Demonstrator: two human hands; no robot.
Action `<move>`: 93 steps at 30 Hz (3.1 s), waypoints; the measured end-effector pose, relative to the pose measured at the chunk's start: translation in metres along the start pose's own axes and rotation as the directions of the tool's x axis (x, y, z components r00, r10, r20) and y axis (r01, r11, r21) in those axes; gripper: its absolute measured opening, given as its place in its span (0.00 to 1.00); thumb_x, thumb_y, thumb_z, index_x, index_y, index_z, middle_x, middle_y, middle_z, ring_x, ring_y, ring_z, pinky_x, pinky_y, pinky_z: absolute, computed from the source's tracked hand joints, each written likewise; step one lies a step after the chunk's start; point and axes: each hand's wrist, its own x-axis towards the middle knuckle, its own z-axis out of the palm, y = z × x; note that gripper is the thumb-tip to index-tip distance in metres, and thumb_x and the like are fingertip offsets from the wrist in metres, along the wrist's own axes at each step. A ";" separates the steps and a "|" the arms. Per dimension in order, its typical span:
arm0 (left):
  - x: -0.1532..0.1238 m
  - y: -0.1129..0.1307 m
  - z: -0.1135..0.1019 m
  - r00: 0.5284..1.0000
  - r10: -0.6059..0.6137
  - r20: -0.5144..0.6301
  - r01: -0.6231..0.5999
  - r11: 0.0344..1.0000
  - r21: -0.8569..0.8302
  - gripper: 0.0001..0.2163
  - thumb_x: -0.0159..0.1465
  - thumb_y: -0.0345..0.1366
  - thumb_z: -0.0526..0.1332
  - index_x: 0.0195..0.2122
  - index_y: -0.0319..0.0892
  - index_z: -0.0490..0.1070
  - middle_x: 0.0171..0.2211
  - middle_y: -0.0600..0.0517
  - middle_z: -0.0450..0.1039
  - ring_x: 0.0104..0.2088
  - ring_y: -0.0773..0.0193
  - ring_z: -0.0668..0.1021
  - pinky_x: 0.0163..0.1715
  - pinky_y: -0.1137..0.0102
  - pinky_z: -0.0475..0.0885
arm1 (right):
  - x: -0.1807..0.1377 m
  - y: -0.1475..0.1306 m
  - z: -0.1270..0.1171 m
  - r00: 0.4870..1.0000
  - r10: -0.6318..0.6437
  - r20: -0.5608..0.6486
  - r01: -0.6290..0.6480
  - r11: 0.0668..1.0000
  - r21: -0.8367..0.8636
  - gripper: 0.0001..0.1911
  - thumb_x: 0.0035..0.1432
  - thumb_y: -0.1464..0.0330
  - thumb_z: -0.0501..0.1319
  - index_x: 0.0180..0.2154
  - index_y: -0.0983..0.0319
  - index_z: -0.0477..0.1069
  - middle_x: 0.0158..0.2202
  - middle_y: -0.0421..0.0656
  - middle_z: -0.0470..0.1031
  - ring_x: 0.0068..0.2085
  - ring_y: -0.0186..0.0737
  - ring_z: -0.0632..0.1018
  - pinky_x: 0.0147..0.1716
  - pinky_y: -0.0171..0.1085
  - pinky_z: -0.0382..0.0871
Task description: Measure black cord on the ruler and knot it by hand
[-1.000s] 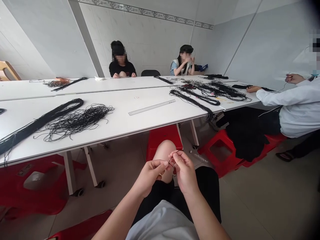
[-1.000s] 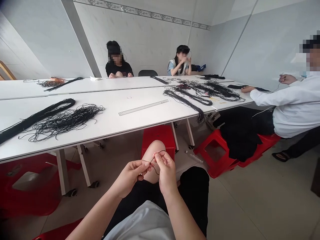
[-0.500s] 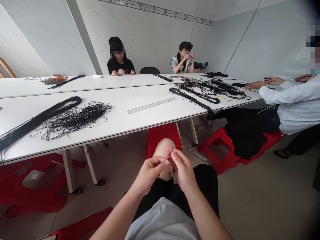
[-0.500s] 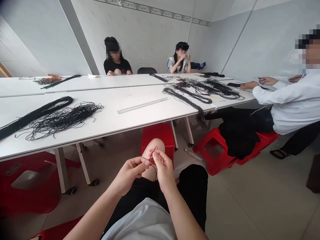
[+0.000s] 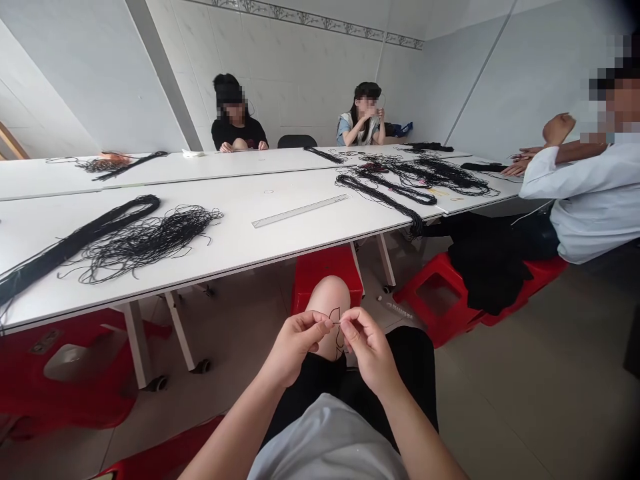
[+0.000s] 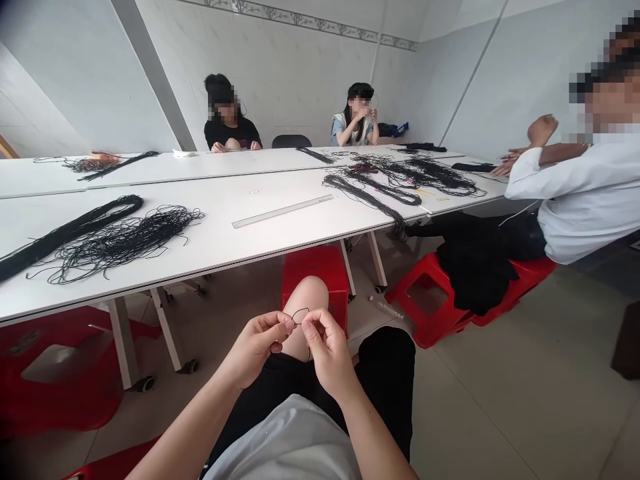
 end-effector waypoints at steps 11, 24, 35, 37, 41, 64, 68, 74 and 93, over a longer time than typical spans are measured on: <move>0.010 -0.001 -0.009 0.996 0.035 -0.076 -0.036 0.999 -0.013 0.13 0.51 0.43 0.68 0.24 0.39 0.72 0.20 0.57 0.58 0.21 0.74 0.57 0.20 0.76 0.53 | -0.010 -0.007 0.002 0.991 -0.132 0.035 0.136 0.981 -0.141 0.10 0.62 0.62 0.54 0.30 0.59 0.65 0.27 0.39 0.62 0.27 0.35 0.62 0.27 0.35 0.57; -0.006 0.019 0.001 0.982 -0.100 0.160 0.123 0.982 -0.143 0.12 0.55 0.42 0.66 0.31 0.36 0.77 0.29 0.49 0.67 0.25 0.72 0.61 0.22 0.76 0.55 | 0.002 -0.009 -0.012 0.994 0.033 -0.105 -0.021 0.993 0.115 0.12 0.58 0.57 0.59 0.30 0.59 0.67 0.19 0.35 0.59 0.22 0.32 0.61 0.23 0.34 0.56; -0.011 0.019 0.009 0.989 0.097 0.110 -0.109 0.988 0.108 0.09 0.59 0.40 0.63 0.33 0.40 0.77 0.28 0.49 0.75 0.28 0.66 0.72 0.29 0.73 0.65 | 0.000 -0.005 -0.008 0.976 0.195 0.100 -0.213 0.951 0.224 0.23 0.59 0.51 0.54 0.32 0.62 0.76 0.24 0.42 0.70 0.23 0.35 0.69 0.22 0.35 0.64; -0.013 0.018 0.011 0.982 0.156 0.106 -0.174 0.966 0.189 0.09 0.59 0.40 0.63 0.35 0.40 0.78 0.28 0.49 0.76 0.31 0.63 0.75 0.33 0.70 0.67 | 0.003 -0.006 -0.007 0.973 0.219 0.078 -0.232 0.939 0.253 0.22 0.57 0.51 0.56 0.36 0.62 0.76 0.24 0.42 0.70 0.23 0.35 0.69 0.21 0.34 0.63; -0.013 0.013 0.010 0.979 0.189 0.074 -0.202 0.942 0.270 0.09 0.58 0.39 0.64 0.36 0.40 0.78 0.32 0.48 0.77 0.35 0.60 0.76 0.35 0.70 0.68 | 0.007 -0.011 -0.006 0.977 0.200 0.076 -0.213 0.930 0.301 0.16 0.53 0.55 0.63 0.34 0.61 0.75 0.26 0.39 0.68 0.20 0.27 0.63 0.18 0.30 0.54; -0.026 0.025 0.017 0.978 0.086 0.191 -0.099 0.993 0.061 0.10 0.62 0.41 0.60 0.31 0.38 0.72 0.25 0.54 0.63 0.26 0.71 0.59 0.25 0.75 0.56 | -0.005 -0.027 -0.008 0.997 0.004 0.076 -0.022 0.971 0.239 0.08 0.60 0.62 0.59 0.34 0.61 0.70 0.22 0.35 0.63 0.22 0.26 0.61 0.19 0.29 0.49; -0.026 0.026 0.020 0.980 0.092 0.174 -0.101 0.994 0.043 0.10 0.62 0.39 0.59 0.27 0.39 0.69 0.21 0.56 0.57 0.24 0.72 0.56 0.24 0.76 0.55 | -0.008 -0.029 -0.008 0.996 -0.016 0.091 0.001 0.986 0.169 0.09 0.61 0.62 0.58 0.34 0.61 0.70 0.22 0.35 0.62 0.20 0.25 0.56 0.18 0.30 0.47; -0.024 0.023 0.018 0.986 0.133 0.097 -0.141 0.987 0.081 0.08 0.59 0.35 0.59 0.24 0.39 0.67 0.21 0.56 0.61 0.23 0.72 0.59 0.24 0.76 0.57 | -0.009 -0.029 -0.009 0.990 -0.021 0.140 0.006 0.994 0.106 0.11 0.62 0.61 0.57 0.33 0.61 0.69 0.20 0.34 0.59 0.18 0.25 0.53 0.17 0.30 0.46; -0.027 0.015 0.026 0.804 0.594 0.030 -0.488 0.630 0.604 0.06 0.58 0.32 0.63 0.36 0.46 0.77 0.32 0.51 0.78 0.28 0.65 0.74 0.28 0.72 0.65 | -0.005 -0.034 -0.011 0.985 0.134 0.108 -0.158 0.951 0.266 0.14 0.57 0.57 0.60 0.32 0.61 0.67 0.18 0.31 0.51 0.18 0.25 0.49 0.16 0.30 0.40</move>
